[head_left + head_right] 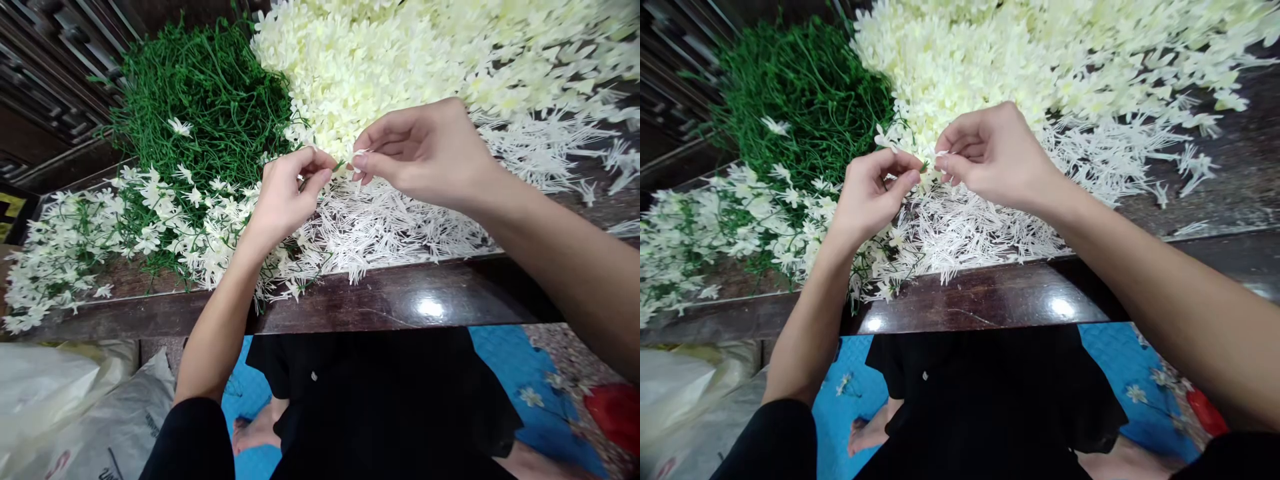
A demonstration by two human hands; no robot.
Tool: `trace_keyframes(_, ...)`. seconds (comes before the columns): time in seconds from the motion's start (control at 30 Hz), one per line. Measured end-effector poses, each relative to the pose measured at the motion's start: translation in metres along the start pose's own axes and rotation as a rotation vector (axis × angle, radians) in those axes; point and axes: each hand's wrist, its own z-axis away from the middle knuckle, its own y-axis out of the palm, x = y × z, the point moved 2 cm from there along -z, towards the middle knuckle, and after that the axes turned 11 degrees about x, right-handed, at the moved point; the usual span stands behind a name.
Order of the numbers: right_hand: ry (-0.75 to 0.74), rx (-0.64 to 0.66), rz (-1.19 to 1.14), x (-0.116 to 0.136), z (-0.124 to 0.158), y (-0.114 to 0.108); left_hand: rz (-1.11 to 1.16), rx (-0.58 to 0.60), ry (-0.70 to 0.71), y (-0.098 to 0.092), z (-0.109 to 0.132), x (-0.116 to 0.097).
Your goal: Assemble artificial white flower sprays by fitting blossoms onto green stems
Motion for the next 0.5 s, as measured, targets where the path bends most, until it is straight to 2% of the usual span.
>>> trace_keyframes(0.33, -0.008, -0.025, -0.012, 0.0034, -0.0002, 0.0011, -0.056, -0.030, 0.024, 0.0000, -0.0004, -0.0009)
trace_keyframes(0.5, -0.028, -0.023, -0.036, 0.0016, -0.0008, 0.0033, -0.168, -0.020, 0.091, 0.0001, 0.0003, -0.0027)
